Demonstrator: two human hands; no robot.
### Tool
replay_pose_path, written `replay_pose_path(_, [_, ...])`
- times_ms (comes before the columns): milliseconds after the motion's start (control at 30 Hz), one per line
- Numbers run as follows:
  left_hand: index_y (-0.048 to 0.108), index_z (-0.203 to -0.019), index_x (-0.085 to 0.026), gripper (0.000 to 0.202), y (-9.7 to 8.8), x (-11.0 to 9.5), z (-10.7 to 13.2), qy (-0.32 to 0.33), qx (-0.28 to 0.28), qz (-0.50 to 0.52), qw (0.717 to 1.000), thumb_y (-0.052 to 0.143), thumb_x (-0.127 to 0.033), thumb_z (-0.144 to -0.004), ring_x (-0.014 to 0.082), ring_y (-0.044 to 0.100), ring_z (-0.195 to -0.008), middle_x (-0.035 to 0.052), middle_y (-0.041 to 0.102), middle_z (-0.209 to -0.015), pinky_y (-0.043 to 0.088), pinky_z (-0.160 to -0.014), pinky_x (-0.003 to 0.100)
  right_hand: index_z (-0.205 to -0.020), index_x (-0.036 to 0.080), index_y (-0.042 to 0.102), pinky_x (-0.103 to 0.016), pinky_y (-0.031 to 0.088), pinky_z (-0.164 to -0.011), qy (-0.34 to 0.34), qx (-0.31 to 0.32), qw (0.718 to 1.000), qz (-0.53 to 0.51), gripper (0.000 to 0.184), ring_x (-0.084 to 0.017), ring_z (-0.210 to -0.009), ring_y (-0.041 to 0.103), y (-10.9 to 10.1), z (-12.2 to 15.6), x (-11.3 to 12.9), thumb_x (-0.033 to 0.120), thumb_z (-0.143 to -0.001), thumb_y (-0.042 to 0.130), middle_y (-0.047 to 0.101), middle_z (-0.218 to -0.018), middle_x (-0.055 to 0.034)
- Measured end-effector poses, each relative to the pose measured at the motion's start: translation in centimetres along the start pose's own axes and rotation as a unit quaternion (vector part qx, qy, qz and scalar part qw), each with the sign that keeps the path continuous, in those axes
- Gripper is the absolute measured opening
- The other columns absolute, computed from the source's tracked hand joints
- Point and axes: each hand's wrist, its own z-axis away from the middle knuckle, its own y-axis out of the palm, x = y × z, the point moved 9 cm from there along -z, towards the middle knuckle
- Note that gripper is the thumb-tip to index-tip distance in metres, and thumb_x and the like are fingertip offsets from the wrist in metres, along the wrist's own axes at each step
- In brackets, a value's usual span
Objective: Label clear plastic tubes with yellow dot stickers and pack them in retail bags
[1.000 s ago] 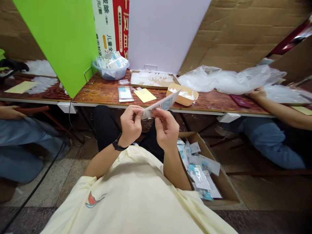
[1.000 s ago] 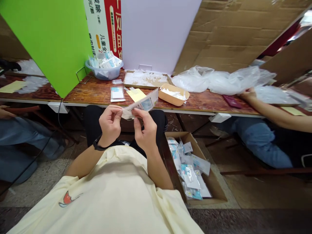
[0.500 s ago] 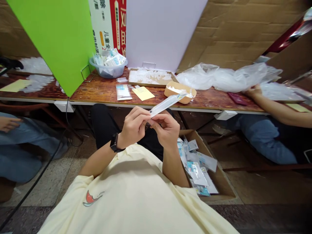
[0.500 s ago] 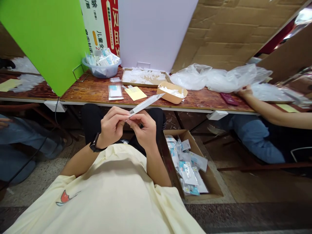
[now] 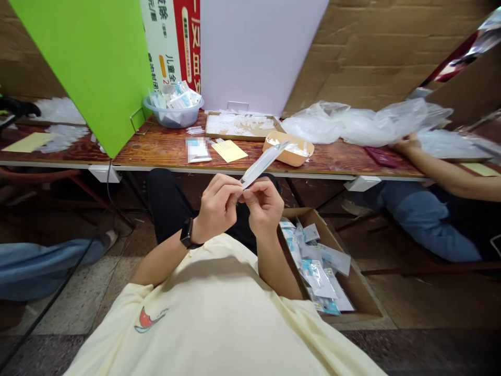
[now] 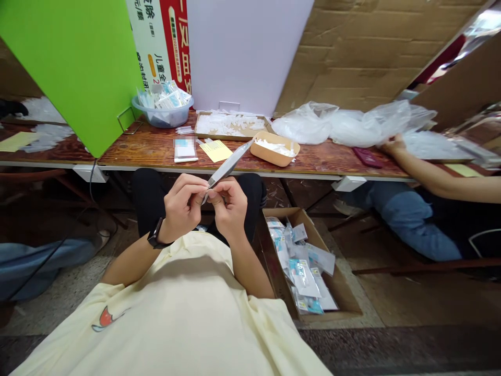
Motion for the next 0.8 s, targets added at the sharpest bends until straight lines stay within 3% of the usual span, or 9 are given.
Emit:
replay_pose_path(133, [0.057, -0.084, -0.016, 0.011, -0.3, 0.8, 0.1, -0.059, -0.014, 0.016, 0.998, 0.053, -0.006, -0.085, 0.0158, 0.061, -0.083, 0.0071, 0.064, -0.086, 0.052, -0.074, 0.031, -0.081, 0.022, 0.044, -0.023, 0.044, -0.05, 0.01, -0.065, 0.997, -0.033, 0.021, -0.008, -0.052, 0.054, -1.2, -0.5, -0.9, 0.036, -0.087, 0.059, 0.047, -0.072, 0.0046])
replay_pose_path(267, [0.056, -0.083, -0.016, 0.009, -0.3, 1.5, 0.2, -0.098, -0.009, 0.048, 0.994, 0.054, -0.008, -0.085, 0.0162, 0.063, -0.087, 0.0071, 0.064, -0.088, 0.051, -0.077, 0.03, -0.084, 0.021, 0.046, -0.023, 0.041, -0.049, 0.003, -0.111, 0.99, 0.086, 0.02, -0.008, -0.05, 0.05, -2.3, -0.9, -1.4, 0.037, -0.088, 0.057, 0.048, -0.068, 0.0048])
replay_pose_path(400, [0.056, -0.079, -0.016, 0.007, -0.5, 3.1, 0.2, -0.157, -0.003, 0.025, 0.987, 0.055, -0.013, -0.085, 0.0138, 0.059, -0.076, 0.005, 0.063, -0.084, 0.047, -0.069, 0.026, -0.096, 0.02, 0.052, -0.031, 0.048, -0.064, -0.085, -0.191, 0.937, 0.28, 0.02, -0.012, -0.063, 0.053, -4.1, -0.9, 1.1, 0.037, -0.087, 0.058, 0.055, -0.084, -0.0016])
replay_pose_path(467, [0.055, -0.076, -0.016, 0.009, -0.4, 4.1, 0.2, -0.193, 0.015, 0.03, 0.981, 0.055, -0.016, -0.085, 0.0129, 0.056, -0.071, 0.004, 0.061, -0.08, 0.045, -0.064, 0.025, -0.106, 0.02, 0.053, -0.039, 0.048, -0.079, -0.149, -0.183, 0.913, 0.333, 0.026, -0.019, -0.082, 0.058, -4.3, -1.3, 3.1, 0.037, -0.086, 0.058, 0.058, -0.096, -0.0074])
replay_pose_path(533, [0.054, -0.074, -0.016, 0.01, 0.0, 4.8, 0.0, -0.215, 0.048, 0.04, 0.974, 0.054, -0.017, -0.084, 0.0126, 0.054, -0.067, 0.0033, 0.06, -0.076, 0.042, -0.061, 0.025, -0.113, 0.02, 0.054, -0.044, 0.044, -0.091, -0.188, -0.084, 0.917, 0.341, 0.032, -0.025, -0.1, 0.057, -3.2, -2.2, 4.5, 0.037, -0.086, 0.059, 0.06, -0.105, -0.0117])
replay_pose_path(600, [0.054, -0.074, -0.016, 0.01, 0.5, 5.1, -0.2, -0.225, 0.089, 0.045, 0.969, 0.055, -0.018, -0.083, 0.0121, 0.052, -0.063, 0.0023, 0.059, -0.072, 0.04, -0.058, 0.025, -0.11, 0.019, 0.058, -0.042, 0.044, -0.09, -0.171, 0.077, 0.925, 0.332, 0.032, -0.025, -0.1, 0.058, -1.1, -3.1, 4.6, 0.038, -0.085, 0.061, 0.064, -0.103, -0.0119])
replay_pose_path(700, [0.057, -0.076, -0.016, 0.007, 1.1, 5.0, -0.5, -0.224, 0.139, 0.042, 0.964, 0.056, -0.019, -0.082, 0.0107, 0.047, -0.057, 0.0, 0.057, -0.068, 0.036, -0.056, 0.025, -0.087, 0.017, 0.065, -0.03, 0.046, -0.068, -0.063, 0.262, 0.917, 0.294, 0.026, -0.018, -0.073, 0.059, 1.1, -3.8, 3.2, 0.042, -0.084, 0.062, 0.067, -0.08, -0.0061])
replay_pose_path(800, [0.057, -0.078, -0.016, 0.008, 1.4, 4.6, -0.6, -0.215, 0.167, 0.05, 0.961, 0.055, -0.02, -0.084, 0.0111, 0.048, -0.06, 0.0009, 0.058, -0.071, 0.038, -0.058, 0.025, -0.069, 0.015, 0.064, -0.023, 0.036, -0.05, 0.063, 0.325, 0.924, 0.191, 0.032, -0.009, -0.053, 0.046, 1.7, -4.3, 1.6, 0.045, -0.08, 0.066, 0.057, -0.059, 0.0008])
